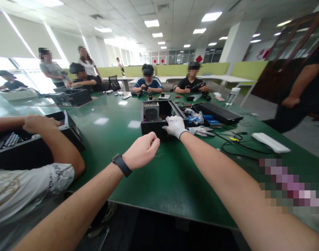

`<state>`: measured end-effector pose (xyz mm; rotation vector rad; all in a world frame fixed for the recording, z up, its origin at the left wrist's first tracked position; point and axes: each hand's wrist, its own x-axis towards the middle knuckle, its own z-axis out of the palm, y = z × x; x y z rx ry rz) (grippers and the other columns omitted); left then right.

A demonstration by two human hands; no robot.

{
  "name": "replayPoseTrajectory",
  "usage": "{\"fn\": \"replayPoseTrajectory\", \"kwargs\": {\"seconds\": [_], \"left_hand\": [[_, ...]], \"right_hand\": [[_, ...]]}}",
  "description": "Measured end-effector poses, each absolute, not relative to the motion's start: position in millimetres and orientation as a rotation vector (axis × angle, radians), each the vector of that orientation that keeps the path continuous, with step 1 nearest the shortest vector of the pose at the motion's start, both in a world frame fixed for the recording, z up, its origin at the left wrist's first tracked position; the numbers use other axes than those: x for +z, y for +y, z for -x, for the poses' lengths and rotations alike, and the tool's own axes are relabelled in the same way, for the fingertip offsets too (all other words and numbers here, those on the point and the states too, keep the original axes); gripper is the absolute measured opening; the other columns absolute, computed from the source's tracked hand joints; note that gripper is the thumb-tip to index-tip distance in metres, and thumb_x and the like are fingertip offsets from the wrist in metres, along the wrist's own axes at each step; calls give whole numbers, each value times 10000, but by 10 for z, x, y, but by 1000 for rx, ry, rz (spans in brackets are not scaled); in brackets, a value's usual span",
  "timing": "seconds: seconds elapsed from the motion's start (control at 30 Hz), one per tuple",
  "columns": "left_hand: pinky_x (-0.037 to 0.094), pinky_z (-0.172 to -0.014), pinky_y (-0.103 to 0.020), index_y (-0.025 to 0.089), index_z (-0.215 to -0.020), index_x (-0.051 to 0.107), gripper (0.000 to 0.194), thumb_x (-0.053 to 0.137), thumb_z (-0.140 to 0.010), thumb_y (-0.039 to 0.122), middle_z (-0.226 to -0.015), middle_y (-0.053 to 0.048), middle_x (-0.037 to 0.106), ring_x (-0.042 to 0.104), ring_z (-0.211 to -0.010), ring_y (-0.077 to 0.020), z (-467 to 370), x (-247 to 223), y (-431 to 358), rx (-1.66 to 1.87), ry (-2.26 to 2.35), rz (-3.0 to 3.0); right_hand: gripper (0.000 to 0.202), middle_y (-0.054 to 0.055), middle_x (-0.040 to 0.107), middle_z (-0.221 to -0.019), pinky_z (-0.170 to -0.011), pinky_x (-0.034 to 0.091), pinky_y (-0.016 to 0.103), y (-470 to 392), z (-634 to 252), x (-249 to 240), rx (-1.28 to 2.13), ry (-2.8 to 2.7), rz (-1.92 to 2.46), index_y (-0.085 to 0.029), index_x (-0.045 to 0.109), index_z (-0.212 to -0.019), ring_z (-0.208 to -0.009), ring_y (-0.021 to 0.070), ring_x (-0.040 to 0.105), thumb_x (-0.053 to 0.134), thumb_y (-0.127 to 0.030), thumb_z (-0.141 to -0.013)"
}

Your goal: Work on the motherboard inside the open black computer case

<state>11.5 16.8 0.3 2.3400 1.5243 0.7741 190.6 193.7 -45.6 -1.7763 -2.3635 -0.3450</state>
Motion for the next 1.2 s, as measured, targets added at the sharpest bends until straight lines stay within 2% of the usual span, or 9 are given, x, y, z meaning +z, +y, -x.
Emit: {"fn": "replayPoseTrajectory", "kwargs": {"seconds": [0.23,0.43,0.63,0.77,0.87,1.07,1.2], "left_hand": [[390,-620,-307,236,-750,455,239,382,-950,343,-719,12,579,534,-668,-161,-50,-190,161,735,1449,-2298],[389,-631,-311,230,-760,450,244,376,-962,343,-733,9,572,520,-673,-158,-25,-207,92,722,1443,-2263],[413,-694,-325,221,-833,460,188,394,-958,345,-771,3,563,530,-726,-171,27,-86,85,857,1406,-2246],[449,-787,-341,200,-920,486,107,409,-933,273,-878,-31,590,559,-824,-184,-23,76,180,953,1417,-2256],[467,-831,-343,170,-1008,497,141,417,-938,262,-975,-78,616,582,-892,-193,-108,187,294,982,1490,-2283],[500,-843,-352,114,-1252,467,401,553,-904,293,-1018,-131,700,661,-935,-237,-246,195,477,527,1579,-2461],[514,-841,-330,112,-1232,545,423,622,-864,306,-1078,-152,720,676,-1012,-268,-361,77,529,156,1651,-2573]], "right_hand": [[553,112,556,-1230,-1027,418,458,2294,-1823,-462,-351,-2363,1821,-145,552,-1264,-1154,222,522,510,-580,-926],[546,110,563,-1206,-1029,411,456,2256,-1831,-453,-373,-2370,1810,-141,565,-1236,-1151,222,519,512,-584,-922],[549,105,560,-1159,-1001,385,434,1908,-1839,-528,-401,-2338,1790,-144,562,-1203,-1105,222,507,504,-604,-908],[513,120,579,-1107,-936,352,407,1479,-1847,-589,-424,-2309,1759,-149,567,-1159,-1066,249,502,521,-585,-894],[463,136,597,-1074,-871,311,384,1047,-1888,-606,-441,-2294,1720,-158,574,-1113,-1034,267,500,533,-562,-889],[378,100,600,-982,-799,251,367,95,-2044,-596,-430,-2281,1679,-178,597,-1024,-940,248,491,585,-525,-874],[345,73,595,-946,-801,235,366,-479,-2156,-596,-398,-2294,1646,-198,614,-1028,-913,232,474,629,-498,-858]]}}
